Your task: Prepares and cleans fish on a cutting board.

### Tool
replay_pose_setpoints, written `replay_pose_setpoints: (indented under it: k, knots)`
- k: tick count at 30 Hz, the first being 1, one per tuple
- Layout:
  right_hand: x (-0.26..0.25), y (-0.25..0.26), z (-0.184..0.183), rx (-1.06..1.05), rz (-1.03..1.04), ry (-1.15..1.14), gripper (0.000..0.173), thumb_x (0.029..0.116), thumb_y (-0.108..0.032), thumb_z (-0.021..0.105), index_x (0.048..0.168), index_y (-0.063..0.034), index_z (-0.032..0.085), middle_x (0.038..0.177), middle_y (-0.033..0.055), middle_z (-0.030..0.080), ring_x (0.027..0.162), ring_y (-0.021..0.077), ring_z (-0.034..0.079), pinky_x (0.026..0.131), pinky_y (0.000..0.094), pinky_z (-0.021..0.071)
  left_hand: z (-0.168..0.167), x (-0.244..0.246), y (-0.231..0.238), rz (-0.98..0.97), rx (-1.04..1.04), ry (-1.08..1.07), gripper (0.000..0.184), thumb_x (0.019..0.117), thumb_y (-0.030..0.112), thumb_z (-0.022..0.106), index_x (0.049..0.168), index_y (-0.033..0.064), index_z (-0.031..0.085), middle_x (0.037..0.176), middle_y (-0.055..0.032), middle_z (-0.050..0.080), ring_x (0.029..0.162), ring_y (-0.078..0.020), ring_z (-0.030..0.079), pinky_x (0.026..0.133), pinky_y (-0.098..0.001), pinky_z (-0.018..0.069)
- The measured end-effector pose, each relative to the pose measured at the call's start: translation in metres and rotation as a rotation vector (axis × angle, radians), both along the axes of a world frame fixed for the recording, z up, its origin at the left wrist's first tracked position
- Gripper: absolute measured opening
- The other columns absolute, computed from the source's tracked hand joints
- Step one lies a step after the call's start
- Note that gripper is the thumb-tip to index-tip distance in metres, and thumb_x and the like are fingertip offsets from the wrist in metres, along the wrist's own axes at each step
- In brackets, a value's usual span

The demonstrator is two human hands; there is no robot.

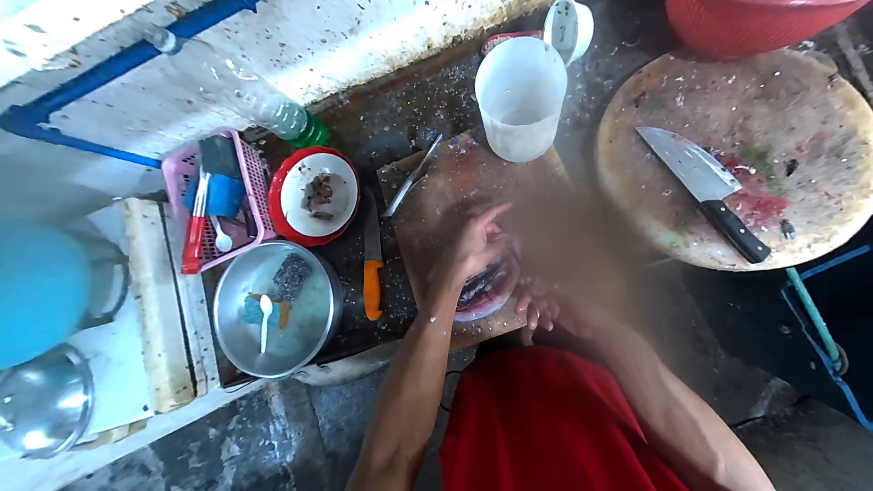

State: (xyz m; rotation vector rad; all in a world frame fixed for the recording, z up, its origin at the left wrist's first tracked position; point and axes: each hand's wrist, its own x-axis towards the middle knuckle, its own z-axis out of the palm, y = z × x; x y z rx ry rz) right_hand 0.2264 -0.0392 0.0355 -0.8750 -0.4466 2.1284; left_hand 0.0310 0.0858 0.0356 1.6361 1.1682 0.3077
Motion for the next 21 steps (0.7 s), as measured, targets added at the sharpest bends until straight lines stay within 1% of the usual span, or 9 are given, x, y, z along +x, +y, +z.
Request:
replay_pose_setpoints:
  k: [4, 6, 7, 9, 13, 16, 17, 19, 21]
  knots:
    - [0.009, 0.007, 0.006, 0.030, 0.046, -0.042, 0.028, 0.1059, -0.026, 0.051, 0.118, -0.0015, 0.057, 0.090, 0.0139, 0.075, 0.061, 0.0153, 0.071, 0.048, 0.0231, 0.0542, 0.007, 0.007, -0.001, -0.079, 0.122, 0.178, 0.064, 0.0910, 0.004, 0.070, 0.149, 0.0240, 0.054, 0.088, -0.0087, 0.071, 0.074, -0.0202, 0.066, 0.071, -0.0418, 0.0571]
    - [0.014, 0.009, 0.011, 0.031, 0.021, -0.032, 0.026, 0.1042, -0.023, 0.054, 0.117, -0.0006, 0.059, 0.086, 0.0123, 0.074, 0.059, 0.0143, 0.069, 0.047, 0.0235, 0.0545, 0.012, 0.012, -0.001, -0.118, 0.159, 0.247, 0.063, 0.0911, 0.004, 0.070, 0.149, 0.0256, 0.055, 0.091, -0.0087, 0.071, 0.078, -0.0218, 0.068, 0.074, -0.0445, 0.0578]
    - [0.017, 0.009, 0.013, 0.024, -0.007, -0.006, 0.027, 0.1037, -0.024, 0.055, 0.116, -0.0007, 0.061, 0.085, 0.0114, 0.074, 0.057, 0.0133, 0.068, 0.047, 0.0232, 0.0541, 0.012, 0.013, -0.001, -0.127, 0.156, 0.255, 0.064, 0.0911, 0.005, 0.070, 0.149, 0.0262, 0.054, 0.092, -0.0084, 0.072, 0.079, -0.0217, 0.068, 0.075, -0.0452, 0.0578]
    - [0.020, 0.006, 0.010, -0.013, -0.084, 0.101, 0.032, 0.1033, -0.030, 0.057, 0.115, -0.0003, 0.064, 0.085, 0.0107, 0.073, 0.056, 0.0116, 0.066, 0.047, 0.0220, 0.0539, 0.010, 0.011, -0.003, -0.125, 0.142, 0.224, 0.067, 0.0903, 0.004, 0.071, 0.150, 0.0257, 0.053, 0.089, -0.0084, 0.072, 0.077, -0.0213, 0.068, 0.074, -0.0450, 0.0573]
    - [0.014, 0.001, 0.000, -0.050, -0.220, 0.270, 0.039, 0.1007, -0.032, 0.063, 0.116, 0.0036, 0.066, 0.086, 0.0117, 0.072, 0.057, 0.0113, 0.065, 0.048, 0.0219, 0.0543, 0.006, 0.006, 0.001, -0.111, 0.103, 0.139, 0.069, 0.0904, 0.003, 0.072, 0.152, 0.0257, 0.051, 0.083, -0.0075, 0.071, 0.071, -0.0183, 0.066, 0.071, -0.0401, 0.0567]
    - [0.015, 0.006, 0.003, -0.034, -0.350, 0.320, 0.040, 0.1009, -0.036, 0.062, 0.113, 0.0017, 0.068, 0.085, 0.0098, 0.071, 0.055, 0.0087, 0.063, 0.049, 0.0194, 0.0531, 0.005, 0.002, 0.003, -0.101, 0.060, 0.072, 0.069, 0.0906, 0.003, 0.073, 0.152, 0.0246, 0.050, 0.082, -0.0078, 0.070, 0.068, -0.0162, 0.064, 0.068, -0.0362, 0.0557]
    - [0.016, 0.009, 0.003, -0.016, -0.396, 0.310, 0.039, 0.1018, -0.036, 0.060, 0.113, 0.0005, 0.069, 0.086, 0.0107, 0.072, 0.056, 0.0091, 0.064, 0.050, 0.0198, 0.0538, 0.004, 0.001, 0.002, -0.089, 0.042, 0.036, 0.071, 0.0897, 0.002, 0.073, 0.153, 0.0235, 0.049, 0.081, -0.0078, 0.069, 0.066, -0.0154, 0.062, 0.066, -0.0346, 0.0549]
    - [0.021, 0.015, 0.003, 0.068, -0.493, 0.189, 0.035, 0.1031, -0.034, 0.059, 0.115, -0.0018, 0.068, 0.085, 0.0123, 0.073, 0.059, 0.0118, 0.067, 0.053, 0.0225, 0.0570, 0.000, -0.003, 0.002, -0.078, 0.033, -0.007, 0.072, 0.0883, -0.001, 0.072, 0.153, 0.0217, 0.049, 0.082, -0.0079, 0.069, 0.066, -0.0152, 0.062, 0.066, -0.0347, 0.0554]
    - [0.027, 0.018, 0.004, 0.206, -0.590, -0.055, 0.028, 0.1035, -0.031, 0.058, 0.116, -0.0076, 0.064, 0.084, 0.0105, 0.073, 0.059, 0.0138, 0.068, 0.054, 0.0257, 0.0585, -0.006, -0.005, 0.002, -0.055, 0.011, -0.069, 0.067, 0.0896, 0.000, 0.069, 0.151, 0.0190, 0.051, 0.082, -0.0071, 0.069, 0.066, -0.0138, 0.061, 0.064, -0.0329, 0.0542]
